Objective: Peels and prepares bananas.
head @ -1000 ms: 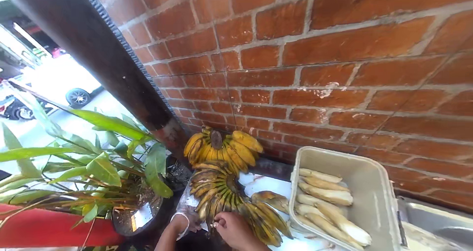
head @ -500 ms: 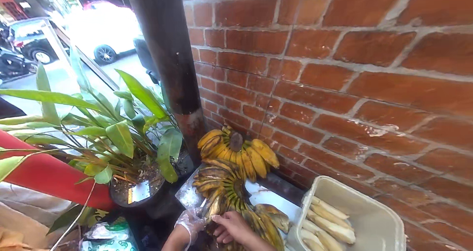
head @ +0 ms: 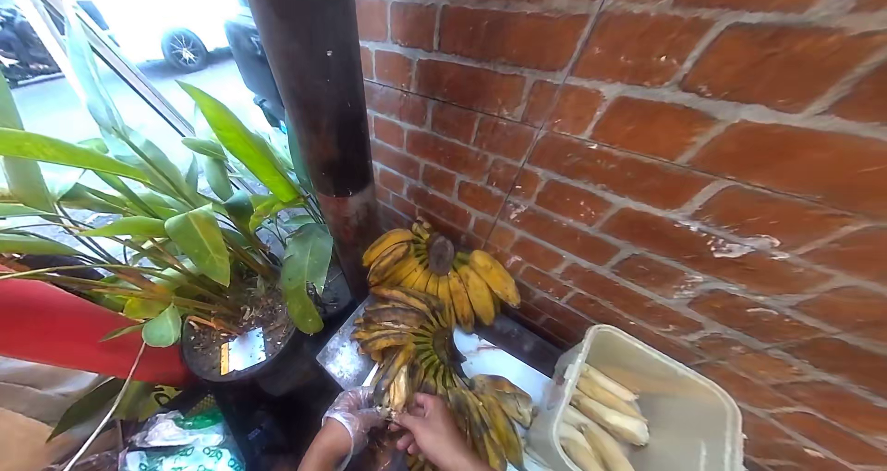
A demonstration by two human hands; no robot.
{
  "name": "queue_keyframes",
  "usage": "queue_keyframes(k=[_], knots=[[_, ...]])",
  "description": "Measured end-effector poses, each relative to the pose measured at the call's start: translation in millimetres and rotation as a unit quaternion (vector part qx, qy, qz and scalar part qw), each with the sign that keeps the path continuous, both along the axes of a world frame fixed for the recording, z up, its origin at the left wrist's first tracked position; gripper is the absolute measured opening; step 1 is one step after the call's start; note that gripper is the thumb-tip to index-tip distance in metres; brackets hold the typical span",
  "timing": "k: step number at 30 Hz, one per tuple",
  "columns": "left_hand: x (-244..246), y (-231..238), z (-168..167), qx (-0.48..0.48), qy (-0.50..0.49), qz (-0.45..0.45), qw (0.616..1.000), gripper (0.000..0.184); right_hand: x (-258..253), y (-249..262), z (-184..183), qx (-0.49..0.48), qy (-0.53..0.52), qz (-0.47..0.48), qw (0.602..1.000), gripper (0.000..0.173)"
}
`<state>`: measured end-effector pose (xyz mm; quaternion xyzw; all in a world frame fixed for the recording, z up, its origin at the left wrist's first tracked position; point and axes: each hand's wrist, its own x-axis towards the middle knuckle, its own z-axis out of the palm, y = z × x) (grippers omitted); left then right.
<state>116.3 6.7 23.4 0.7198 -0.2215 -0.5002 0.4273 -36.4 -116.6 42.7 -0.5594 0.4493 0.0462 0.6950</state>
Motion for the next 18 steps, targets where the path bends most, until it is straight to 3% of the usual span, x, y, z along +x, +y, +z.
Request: queue_keyframes(k=[5, 10, 12, 14, 16, 18], knots=[[7, 5, -2, 0.035, -0.011, 0.036, 0.999, 0.032, -5, -12, -1, -0.087, 0.030, 0.103, 0.990, 0.028], [22, -7, -22, 0.077, -0.108, 0.194, 0.972, 0.021, -24, -44, 17, -0.183, 0.077, 0.226, 0.954, 0.036], [3, -22, -26, 0.093, -0.047, 0.287, 0.952, 0.029, -31, -57, 28, -0.236, 0.084, 0.252, 0.935, 0.036], [-18, -29, -31, 0.043, 0.099, 0.372, 0.922, 0.046, -37, -67, 37, -0.271, 0.096, 0.263, 0.921, 0.037], [-33, -33, -35, -0.042, 0.211, 0.441, 0.871, 0.045, -44, -74, 45, -0.293, 0.102, 0.258, 0.915, 0.037], [-42, -38, -37, -0.085, 0.249, 0.473, 0.841, 0.043, -53, -78, 47, -0.303, 0.095, 0.241, 0.917, 0.035]])
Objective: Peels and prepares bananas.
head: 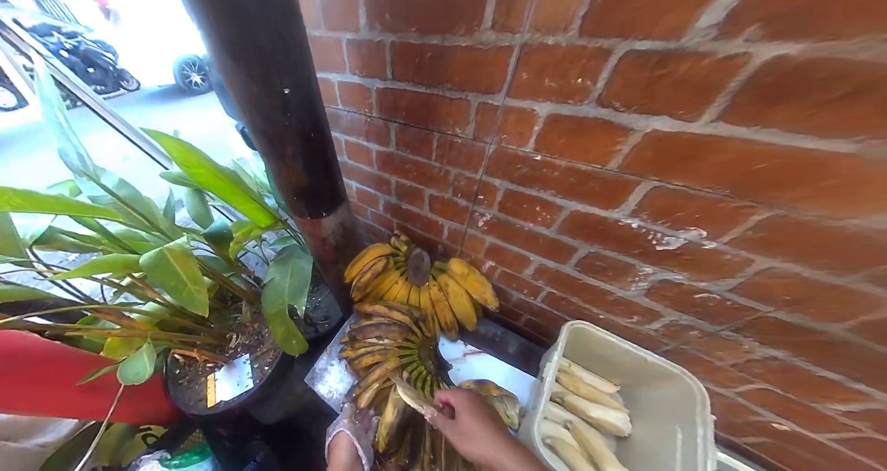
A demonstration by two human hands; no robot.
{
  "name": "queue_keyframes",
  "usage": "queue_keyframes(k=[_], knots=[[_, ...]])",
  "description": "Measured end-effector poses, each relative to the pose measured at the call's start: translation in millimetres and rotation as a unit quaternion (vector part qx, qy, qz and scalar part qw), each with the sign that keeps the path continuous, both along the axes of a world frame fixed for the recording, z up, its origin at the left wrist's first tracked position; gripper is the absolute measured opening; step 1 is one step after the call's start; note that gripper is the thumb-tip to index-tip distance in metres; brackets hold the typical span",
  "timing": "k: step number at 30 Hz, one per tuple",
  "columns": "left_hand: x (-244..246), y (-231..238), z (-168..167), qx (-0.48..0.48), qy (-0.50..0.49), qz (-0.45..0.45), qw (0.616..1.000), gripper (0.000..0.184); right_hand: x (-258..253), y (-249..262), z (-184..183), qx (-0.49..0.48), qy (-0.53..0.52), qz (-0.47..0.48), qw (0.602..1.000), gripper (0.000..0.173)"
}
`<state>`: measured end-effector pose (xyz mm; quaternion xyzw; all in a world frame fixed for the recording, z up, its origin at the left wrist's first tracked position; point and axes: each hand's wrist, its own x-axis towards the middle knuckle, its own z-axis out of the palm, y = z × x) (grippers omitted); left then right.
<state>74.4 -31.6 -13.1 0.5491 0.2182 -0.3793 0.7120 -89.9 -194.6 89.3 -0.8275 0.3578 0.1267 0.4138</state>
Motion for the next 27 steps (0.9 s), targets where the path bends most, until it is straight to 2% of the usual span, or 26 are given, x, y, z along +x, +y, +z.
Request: queue_keyframes(k=[3, 7, 9, 12, 13, 14, 16, 17, 21, 24, 27], knots=[[-12, -8, 10, -0.014, -0.021, 0.045, 0.999, 0.044, -10, 0, 0, -0.001, -0.016, -0.016, 1.000, 0.037], [-46, -25, 24, 0.059, -0.115, 0.087, 0.988, 0.046, -18, 4, -8, 0.019, -0.022, -0.036, 0.999, 0.037], [-52, -26, 7, 0.043, -0.127, 0.104, 0.986, 0.047, -20, 7, -12, 0.022, -0.026, -0.043, 0.998, 0.037], [-46, -8, -35, -0.066, -0.195, 0.077, 0.976, 0.045, -24, 11, -17, 0.031, -0.041, -0.047, 0.998, 0.036], [-45, -7, -37, -0.110, -0.216, 0.081, 0.967, 0.043, -24, 12, -17, 0.035, -0.043, -0.047, 0.997, 0.036], [-42, 1, -44, -0.197, -0.260, 0.039, 0.944, 0.045, -24, 13, -19, 0.039, -0.042, -0.045, 0.997, 0.036], [-49, -25, 28, -0.075, -0.086, 0.131, 0.985, 0.037, -23, 12, -19, 0.050, -0.037, -0.042, 0.997, 0.037], [-50, -30, 42, -0.053, -0.052, 0.142, 0.987, 0.037, -23, 12, -19, 0.055, -0.036, -0.041, 0.997, 0.037], [-59, -23, 49, -0.089, -0.048, 0.151, 0.983, 0.038, -23, 14, -20, 0.030, -0.054, -0.027, 0.998, 0.037], [-69, -21, 92, -0.088, -0.019, 0.141, 0.986, 0.040, -22, 14, -25, 0.018, -0.064, -0.023, 0.997, 0.038], [-72, -11, 92, -0.077, -0.012, 0.115, 0.990, 0.031, -22, 14, -31, 0.017, -0.065, -0.026, 0.997, 0.038]])
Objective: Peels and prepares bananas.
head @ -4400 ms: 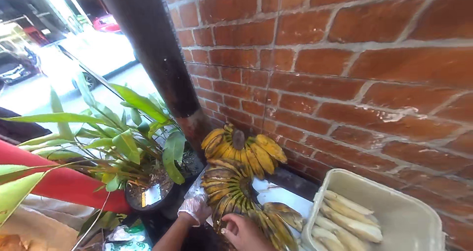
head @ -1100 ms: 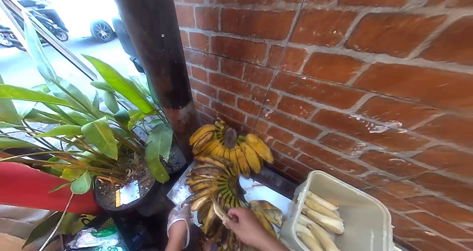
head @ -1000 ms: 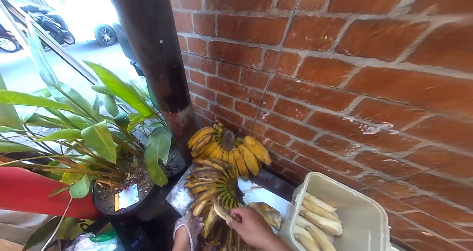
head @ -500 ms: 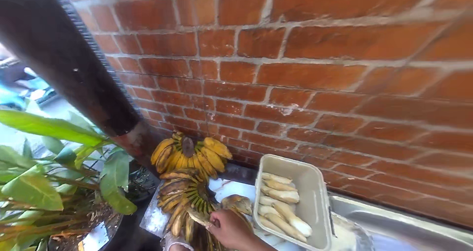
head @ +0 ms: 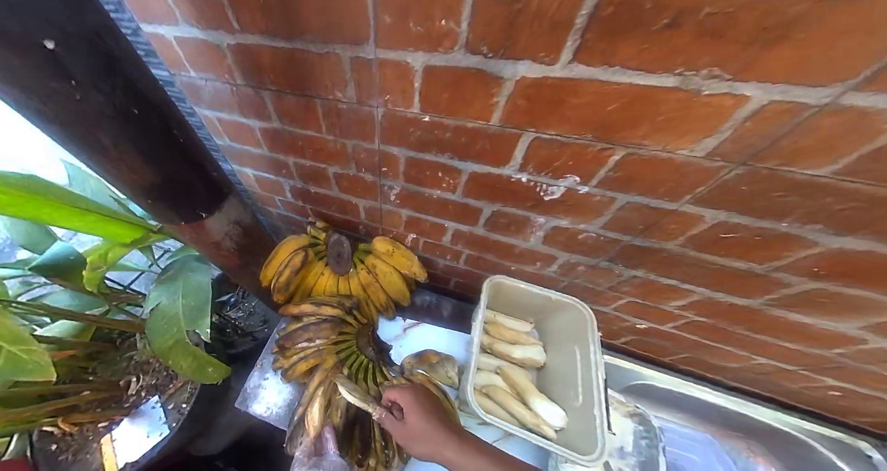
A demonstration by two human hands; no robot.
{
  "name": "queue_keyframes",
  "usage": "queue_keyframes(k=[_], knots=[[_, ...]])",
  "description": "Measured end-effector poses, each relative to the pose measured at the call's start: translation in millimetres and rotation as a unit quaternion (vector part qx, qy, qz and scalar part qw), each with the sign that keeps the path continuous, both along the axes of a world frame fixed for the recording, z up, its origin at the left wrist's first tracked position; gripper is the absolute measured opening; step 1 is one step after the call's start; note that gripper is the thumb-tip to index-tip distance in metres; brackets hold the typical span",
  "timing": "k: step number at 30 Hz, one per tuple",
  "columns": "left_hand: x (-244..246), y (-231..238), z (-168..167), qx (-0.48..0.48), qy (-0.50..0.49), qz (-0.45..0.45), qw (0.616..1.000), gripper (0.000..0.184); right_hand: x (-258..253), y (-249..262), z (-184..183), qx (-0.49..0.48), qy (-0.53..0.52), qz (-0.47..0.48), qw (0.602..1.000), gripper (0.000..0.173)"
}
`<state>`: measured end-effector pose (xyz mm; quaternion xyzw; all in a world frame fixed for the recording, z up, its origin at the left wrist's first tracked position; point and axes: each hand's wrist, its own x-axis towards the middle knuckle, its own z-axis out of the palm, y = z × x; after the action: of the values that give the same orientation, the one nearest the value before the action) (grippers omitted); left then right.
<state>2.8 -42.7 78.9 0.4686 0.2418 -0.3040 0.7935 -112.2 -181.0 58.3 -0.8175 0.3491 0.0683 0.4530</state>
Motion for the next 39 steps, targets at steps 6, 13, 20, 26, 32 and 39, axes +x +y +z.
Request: queue_keyframes(k=[6, 13, 20, 26, 32, 39], knots=[[14, 8, -23, 0.122, -0.117, -0.093, 0.981, 0.045, 0, -3, -10, 0.001, 0.005, 0.005, 1.000, 0.039], [84, -7, -48, 0.429, -0.275, -0.428, 0.746, 0.046, 3, -11, -13, 0.006, 0.012, 0.021, 1.000, 0.038], [115, -39, -41, 0.395, -0.359, -0.607, 0.588, 0.046, 3, -16, -12, 0.026, 0.025, 0.013, 0.999, 0.039], [115, -31, -21, 0.352, -0.332, -0.590, 0.646, 0.041, -3, -15, -12, 0.035, -0.011, 0.014, 0.999, 0.038], [109, -1, 11, 0.030, -0.131, -0.577, 0.806, 0.050, -46, 4, -1, 0.099, -0.082, -0.013, 0.992, 0.043], [9, -72, 44, -0.113, -0.158, -0.646, 0.738, 0.065, -166, 46, -2, 0.157, -0.125, -0.060, 0.978, 0.034]])
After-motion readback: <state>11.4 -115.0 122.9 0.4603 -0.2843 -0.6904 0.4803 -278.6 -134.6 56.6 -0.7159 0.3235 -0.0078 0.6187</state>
